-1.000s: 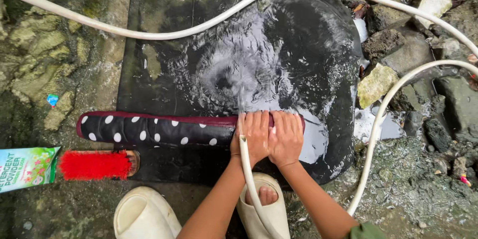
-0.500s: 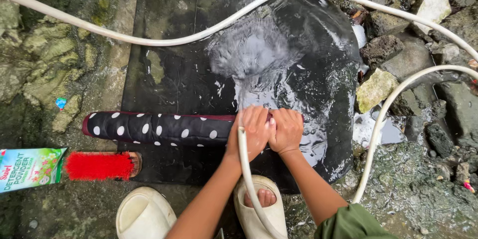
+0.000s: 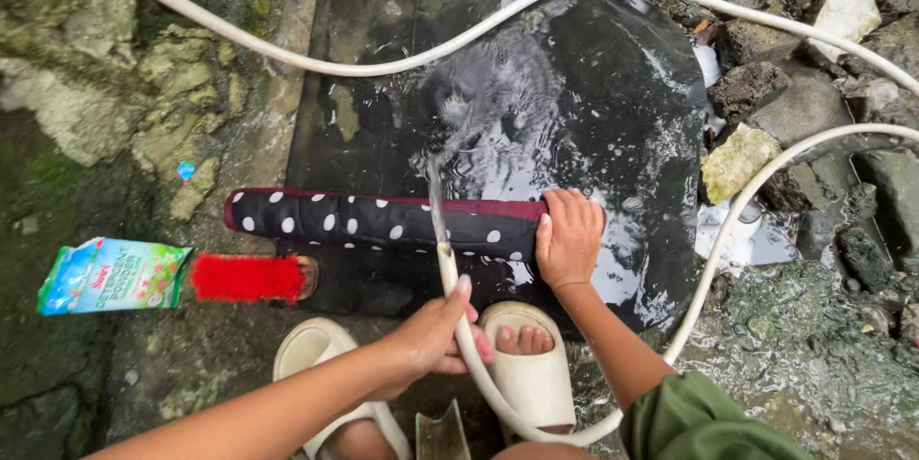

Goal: The person washes a padded seat cover by hand on a mat outside. They apply water from a hose, rub detergent over the surface, scrub by hand, and then roll the cover tightly to wring out excess water multiple times.

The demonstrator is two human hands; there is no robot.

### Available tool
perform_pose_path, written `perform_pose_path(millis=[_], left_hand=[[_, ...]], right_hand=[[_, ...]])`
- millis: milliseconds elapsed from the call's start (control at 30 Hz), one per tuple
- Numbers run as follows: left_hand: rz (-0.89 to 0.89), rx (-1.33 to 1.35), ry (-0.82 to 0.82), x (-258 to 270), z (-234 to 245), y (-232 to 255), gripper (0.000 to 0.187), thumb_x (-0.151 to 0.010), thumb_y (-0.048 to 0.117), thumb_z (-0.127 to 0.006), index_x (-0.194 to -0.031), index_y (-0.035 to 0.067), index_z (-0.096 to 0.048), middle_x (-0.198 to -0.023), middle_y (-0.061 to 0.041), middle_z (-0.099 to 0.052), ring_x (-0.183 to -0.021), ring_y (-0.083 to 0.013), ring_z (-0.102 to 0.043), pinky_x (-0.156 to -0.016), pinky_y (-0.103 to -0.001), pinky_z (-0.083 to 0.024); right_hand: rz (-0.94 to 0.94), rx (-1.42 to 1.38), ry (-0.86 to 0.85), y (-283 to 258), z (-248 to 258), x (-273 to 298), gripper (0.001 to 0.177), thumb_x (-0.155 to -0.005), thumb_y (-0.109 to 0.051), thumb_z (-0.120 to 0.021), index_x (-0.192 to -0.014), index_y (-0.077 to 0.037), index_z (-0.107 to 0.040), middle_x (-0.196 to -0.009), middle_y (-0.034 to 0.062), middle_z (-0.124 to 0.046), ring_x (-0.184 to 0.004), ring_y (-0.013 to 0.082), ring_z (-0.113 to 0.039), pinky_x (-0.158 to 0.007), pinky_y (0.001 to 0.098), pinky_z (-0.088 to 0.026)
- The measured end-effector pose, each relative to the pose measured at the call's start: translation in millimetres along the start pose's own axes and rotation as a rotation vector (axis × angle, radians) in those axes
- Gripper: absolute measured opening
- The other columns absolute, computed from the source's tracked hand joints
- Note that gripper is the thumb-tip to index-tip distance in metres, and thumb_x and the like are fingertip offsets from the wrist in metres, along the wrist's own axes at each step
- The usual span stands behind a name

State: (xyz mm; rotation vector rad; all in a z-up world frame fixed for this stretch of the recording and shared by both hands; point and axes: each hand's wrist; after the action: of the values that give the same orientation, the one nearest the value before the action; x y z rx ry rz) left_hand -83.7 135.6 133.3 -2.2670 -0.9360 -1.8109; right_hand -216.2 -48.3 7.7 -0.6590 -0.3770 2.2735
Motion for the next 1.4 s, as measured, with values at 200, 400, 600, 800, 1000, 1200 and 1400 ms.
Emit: perform_pose_path(millis=[200,400,600,800,1000,1200,1400], left_hand=[[-0.173,-0.056,0.034,-58,-16,-2,0.065,-0.101,0.066,-0.037,-0.096,0.003,-0.051,-0.063,-0.011,-0.065,-0.054,-0.0261,-0.070,-0.048,-0.038,-0.052],[-0.227,-0.206,0.042,-85,-42,3,0.071,-0.103,0.057,-0.044,-0.078,-0.009,-0.057,-0.056,-0.017,-0.059,-0.044,-0.0319,-0.066,-0.036,-0.043,-0.051],[-0.098,-0.298,0.045,-86,-43,11,0.068,-0.104,0.051,-0.042,-0.082,-0.011,-0.058,-0.058,-0.016,-0.060,-0.045,-0.0331,-0.067,-0.038,-0.046,-0.053],[-0.024,-0.261,0.046,-110,-32,0,0.062,-0.103,0.054,-0.041,-0.086,-0.004,-0.054,-0.060,-0.015,-0.058,-0.045,-0.0327,-0.064,-0.038,-0.048,-0.052],[-0.084,-0.272,0.047,-107,-32,-3,0.062,-0.102,0.053,-0.040,-0.081,-0.004,-0.056,-0.056,-0.014,-0.059,-0.044,-0.0317,-0.065,-0.035,-0.045,-0.049],[-0.136,-0.221,0.074,-117,-29,-11,0.066,-0.104,0.055,-0.043,-0.079,-0.005,-0.056,-0.054,-0.013,-0.058,-0.043,-0.0292,-0.063,-0.034,-0.042,-0.047],[-0.055,0.058,0.216,-79,19,-36,0.062,-0.098,0.061,-0.044,-0.096,0.000,-0.053,-0.054,-0.010,-0.056,-0.041,-0.0289,-0.063,-0.037,-0.041,-0.048]], right_hand=[[0.189,-0.038,-0.035,-33,-13,-3,0.036,-0.090,-0.022,-0.057,-0.121,-0.006,-0.066,-0.126,0.0111,-0.067,-0.124,0.0336,-0.057,-0.116,0.0503,-0.034],[0.113,-0.082,-0.098,-67,-15,-23,0.027,-0.092,-0.020,-0.065,-0.115,-0.008,-0.071,-0.109,0.0098,-0.069,-0.104,0.0315,-0.062,-0.097,0.0473,-0.043],[0.147,-0.017,-0.050,-36,5,-26,0.040,-0.087,-0.033,-0.070,-0.117,-0.006,-0.069,-0.113,0.0114,-0.068,-0.107,0.0328,-0.063,-0.104,0.0499,-0.044],[0.158,-0.004,-0.012,-20,-5,-16,0.048,-0.089,-0.042,-0.066,-0.120,-0.005,-0.068,-0.118,0.0121,-0.069,-0.111,0.0336,-0.063,-0.105,0.0495,-0.044],[0.145,0.042,-0.088,-8,-17,-18,0.036,-0.085,-0.041,-0.066,-0.097,-0.007,-0.068,-0.096,0.0135,-0.065,-0.092,0.0349,-0.060,-0.083,0.0479,-0.045],[0.020,0.084,-0.257,1,-28,-38,0.028,-0.092,-0.039,-0.064,-0.088,-0.011,-0.066,-0.089,0.0106,-0.066,-0.089,0.0329,-0.061,-0.079,0.0478,-0.043],[0.105,0.019,-0.090,-25,-7,-26,0.029,-0.095,-0.031,-0.060,-0.110,-0.008,-0.068,-0.108,0.0114,-0.067,-0.105,0.0338,-0.061,-0.094,0.0484,-0.043]])
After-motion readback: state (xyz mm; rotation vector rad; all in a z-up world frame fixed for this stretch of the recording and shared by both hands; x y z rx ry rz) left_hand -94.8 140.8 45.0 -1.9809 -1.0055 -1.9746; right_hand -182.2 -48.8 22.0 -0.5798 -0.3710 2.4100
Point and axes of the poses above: each hand's wrist, its own x-axis away from the middle knuckle, its own z-axis out of the back of the hand, y = z × x
